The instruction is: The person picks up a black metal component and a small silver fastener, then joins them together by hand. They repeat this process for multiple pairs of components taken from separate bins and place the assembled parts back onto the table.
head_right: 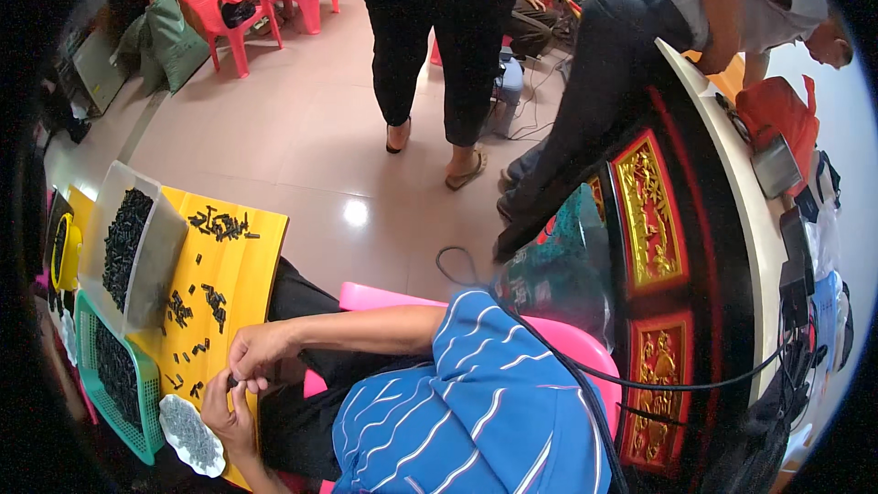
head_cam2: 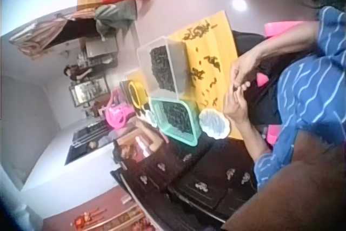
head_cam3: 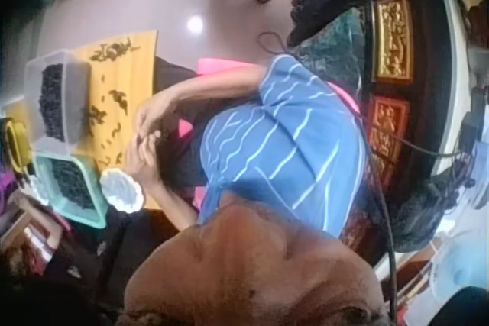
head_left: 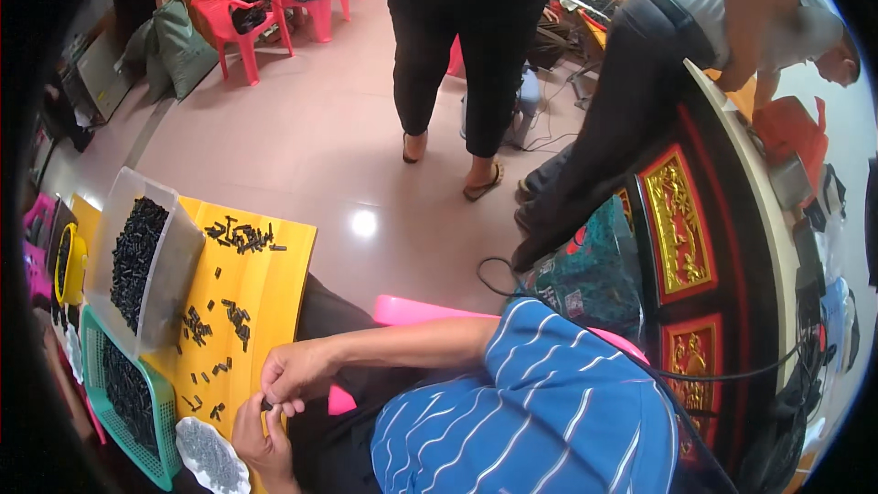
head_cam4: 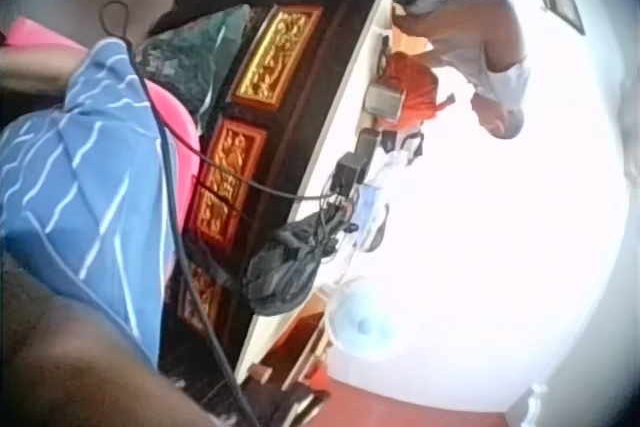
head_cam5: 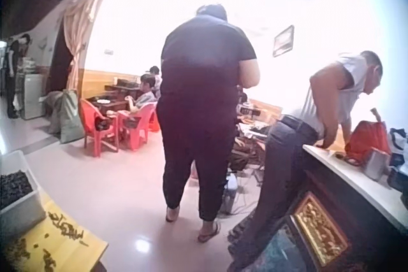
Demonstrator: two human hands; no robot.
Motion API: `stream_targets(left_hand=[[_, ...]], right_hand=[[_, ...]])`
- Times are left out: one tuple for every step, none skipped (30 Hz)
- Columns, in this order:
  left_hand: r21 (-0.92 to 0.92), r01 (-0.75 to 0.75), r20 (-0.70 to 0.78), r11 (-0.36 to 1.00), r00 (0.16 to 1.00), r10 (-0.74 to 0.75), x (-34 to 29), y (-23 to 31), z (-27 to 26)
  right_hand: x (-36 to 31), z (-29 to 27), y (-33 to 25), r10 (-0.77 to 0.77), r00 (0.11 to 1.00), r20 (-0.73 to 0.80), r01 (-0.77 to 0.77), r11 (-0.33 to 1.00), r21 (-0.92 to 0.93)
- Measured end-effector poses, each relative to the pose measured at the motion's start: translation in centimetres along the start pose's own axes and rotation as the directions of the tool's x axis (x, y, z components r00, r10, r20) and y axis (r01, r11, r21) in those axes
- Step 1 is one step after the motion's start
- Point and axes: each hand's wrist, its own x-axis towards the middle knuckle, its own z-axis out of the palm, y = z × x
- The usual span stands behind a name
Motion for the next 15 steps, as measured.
stream_targets(left_hand=[[0.0,0.004,-0.001,1.0,1.0,-0.004,0.0,0.0,0.1],[0.005,0.012,-0.001,1.0,1.0,-0.012,0.0,0.0,0.2],[0.01,0.012,0.008,1.0,1.0,-0.012,0.1,-0.1,0.3],[0.015,0.013,0.018,1.0,1.0,-0.013,0.1,-0.1,0.3],[0.018,0.019,0.018,1.0,1.0,-0.02,0.1,-0.1,0.2],[0.022,0.031,0.013,0.999,0.999,-0.032,0.0,-0.1,0.2],[0.025,0.043,0.009,0.999,0.999,-0.043,0.0,-0.1,0.2],[0.027,0.048,0.009,0.998,0.999,-0.048,0.0,0.0,0.2],[0.039,0.054,0.001,0.998,0.999,-0.055,-0.1,0.0,0.1],[0.049,0.061,-0.006,0.997,0.998,-0.06,-0.1,0.1,0.1],[0.052,0.065,-0.006,0.997,0.998,-0.065,-0.1,0.1,0.1],[0.043,0.07,-0.015,0.997,0.997,-0.069,-0.1,0.1,0.2],[0.033,0.074,-0.024,0.997,0.997,-0.073,-0.1,0.1,0.3],[0.035,0.079,-0.022,0.996,0.997,-0.078,-0.1,0.2,0.3],[0.049,0.069,-0.022,0.996,0.997,-0.068,-0.1,0.3,0.3]], right_hand=[[-0.1,-0.1,0.1,0.003,1.0,-0.007,-0.003,1.0,0.003],[0.0,-0.1,0.2,0.007,1.0,-0.013,-0.007,1.0,0.006],[0.2,-0.3,0.4,0.01,1.0,-0.005,-0.01,1.0,0.01],[0.3,-0.5,0.7,0.01,1.0,-0.014,-0.009,1.0,0.025],[0.4,-0.7,0.9,0.01,1.0,-0.024,-0.009,0.999,0.04],[0.5,-0.8,1.1,0.013,1.0,-0.019,-0.013,0.999,0.043],[0.7,-0.9,1.2,0.003,1.0,-0.009,-0.002,0.999,0.04],[0.8,-0.9,1.4,-0.008,1.0,0.0,0.008,0.999,0.037],[1.0,-0.9,1.6,-0.006,1.0,0.004,0.006,0.999,0.04],[1.1,-0.9,1.8,-0.001,1.0,-0.012,0.002,0.999,0.046],[1.2,-0.9,2.0,0.002,1.0,-0.028,-0.001,0.999,0.052],[1.4,-1.0,2.3,0.004,1.0,-0.024,-0.003,0.998,0.055],[1.6,-1.1,2.7,-0.002,1.0,-0.009,0.003,0.999,0.037],[1.7,-1.2,2.9,-0.008,1.0,0.007,0.008,1.0,0.021],[1.7,-1.3,3.1,-0.007,1.0,0.01,0.007,1.0,0.025]])
